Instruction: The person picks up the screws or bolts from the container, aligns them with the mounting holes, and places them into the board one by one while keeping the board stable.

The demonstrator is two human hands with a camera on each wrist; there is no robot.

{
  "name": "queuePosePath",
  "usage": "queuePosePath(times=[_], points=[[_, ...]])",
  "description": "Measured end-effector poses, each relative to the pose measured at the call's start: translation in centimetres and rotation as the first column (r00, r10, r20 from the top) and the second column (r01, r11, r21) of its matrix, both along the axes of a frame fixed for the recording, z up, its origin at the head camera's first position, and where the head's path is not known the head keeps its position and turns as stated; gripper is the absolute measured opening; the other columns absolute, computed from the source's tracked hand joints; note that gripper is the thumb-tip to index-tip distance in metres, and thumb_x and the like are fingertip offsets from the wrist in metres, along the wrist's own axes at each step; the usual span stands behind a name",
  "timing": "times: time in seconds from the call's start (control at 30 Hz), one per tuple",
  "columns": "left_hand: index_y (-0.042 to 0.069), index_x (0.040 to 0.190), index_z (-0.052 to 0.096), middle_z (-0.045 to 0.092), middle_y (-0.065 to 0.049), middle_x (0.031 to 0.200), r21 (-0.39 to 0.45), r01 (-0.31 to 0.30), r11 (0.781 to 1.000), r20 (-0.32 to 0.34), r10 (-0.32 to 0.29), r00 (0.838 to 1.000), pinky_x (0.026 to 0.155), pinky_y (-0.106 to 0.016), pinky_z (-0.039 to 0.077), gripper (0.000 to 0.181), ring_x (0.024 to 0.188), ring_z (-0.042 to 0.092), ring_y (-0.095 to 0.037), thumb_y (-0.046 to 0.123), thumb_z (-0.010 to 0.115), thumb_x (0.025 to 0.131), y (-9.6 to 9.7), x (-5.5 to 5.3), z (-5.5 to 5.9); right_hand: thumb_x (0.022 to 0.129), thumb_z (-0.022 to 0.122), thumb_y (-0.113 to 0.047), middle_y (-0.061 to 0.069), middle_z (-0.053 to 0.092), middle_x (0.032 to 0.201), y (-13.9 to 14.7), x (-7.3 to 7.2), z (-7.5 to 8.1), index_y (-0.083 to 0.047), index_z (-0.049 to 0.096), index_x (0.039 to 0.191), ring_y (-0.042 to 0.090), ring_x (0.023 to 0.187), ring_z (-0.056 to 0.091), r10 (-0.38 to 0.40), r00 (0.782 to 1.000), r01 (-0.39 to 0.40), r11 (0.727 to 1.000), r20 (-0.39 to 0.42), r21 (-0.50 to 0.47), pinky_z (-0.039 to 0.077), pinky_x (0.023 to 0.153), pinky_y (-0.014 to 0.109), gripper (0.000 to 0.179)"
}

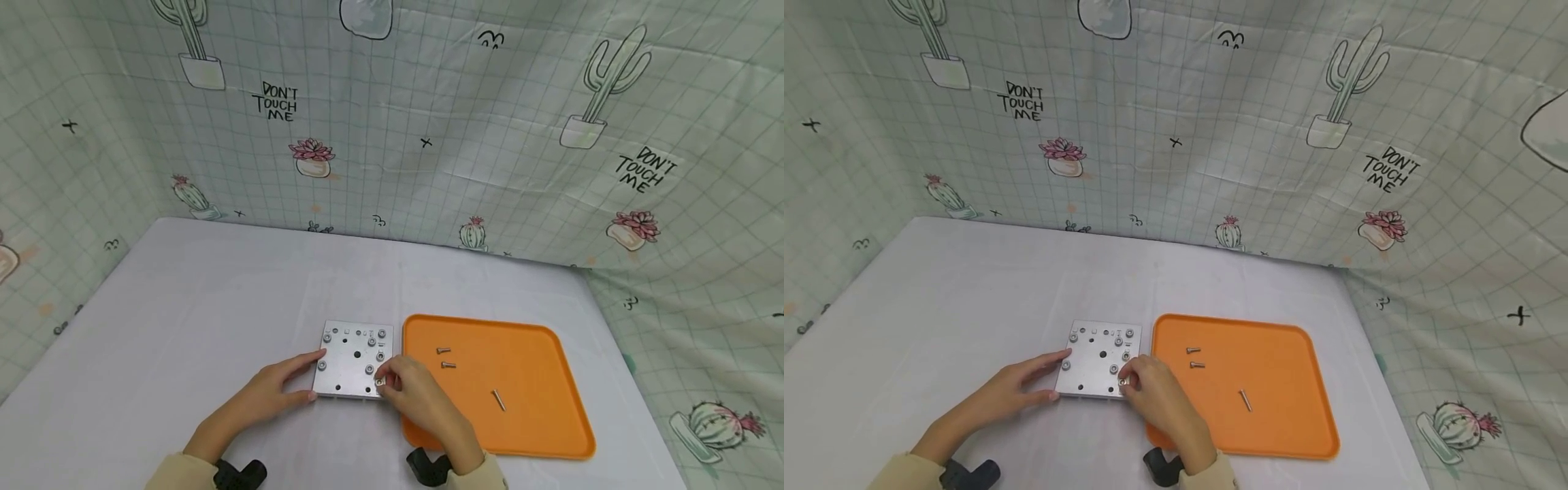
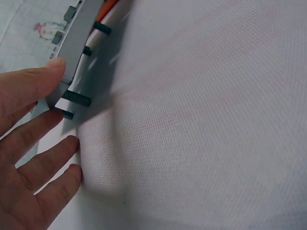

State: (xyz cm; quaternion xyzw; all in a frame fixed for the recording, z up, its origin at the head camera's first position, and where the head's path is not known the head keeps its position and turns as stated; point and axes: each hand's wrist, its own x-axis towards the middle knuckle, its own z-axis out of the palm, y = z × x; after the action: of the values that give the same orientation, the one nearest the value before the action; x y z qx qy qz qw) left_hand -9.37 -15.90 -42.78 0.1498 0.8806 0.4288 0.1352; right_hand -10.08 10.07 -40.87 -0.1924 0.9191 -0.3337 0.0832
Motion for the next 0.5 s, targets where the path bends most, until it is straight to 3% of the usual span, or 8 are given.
queuePosePath(times=[0.23,0.5], points=[[0.015,0.137,0.047,0.045,-0.012,0.142,-0.002,0.006,1.000,-0.006,-0.006,1.000,0.105,-0.050,0.037,0.062,0.128,0.046,-0.034,0.025,0.072,0.081,-0.1,0.0,0.0,0.081,0.069,-0.008,-0.006,0.050,0.075,0.4,0.2,0.2,-0.011,0.064,0.090,0.006,0.069,0.045,0.005,1.000,-0.005,1.000,0.010,-0.023,0.041,0.058,0.017,0.011],[0.015,0.138,0.046,0.045,-0.012,0.142,0.003,0.018,1.000,-0.010,-0.017,1.000,0.106,-0.049,0.036,0.062,0.128,0.045,-0.033,0.025,0.071,0.081,-0.2,-0.1,-0.3,0.084,0.066,-0.008,-0.005,0.054,0.085,1.6,0.1,0.6,-0.010,0.064,0.096,0.012,0.079,0.050,-0.044,0.999,0.045,0.998,0.018,-0.046,0.045,0.067,0.019,0.013]])
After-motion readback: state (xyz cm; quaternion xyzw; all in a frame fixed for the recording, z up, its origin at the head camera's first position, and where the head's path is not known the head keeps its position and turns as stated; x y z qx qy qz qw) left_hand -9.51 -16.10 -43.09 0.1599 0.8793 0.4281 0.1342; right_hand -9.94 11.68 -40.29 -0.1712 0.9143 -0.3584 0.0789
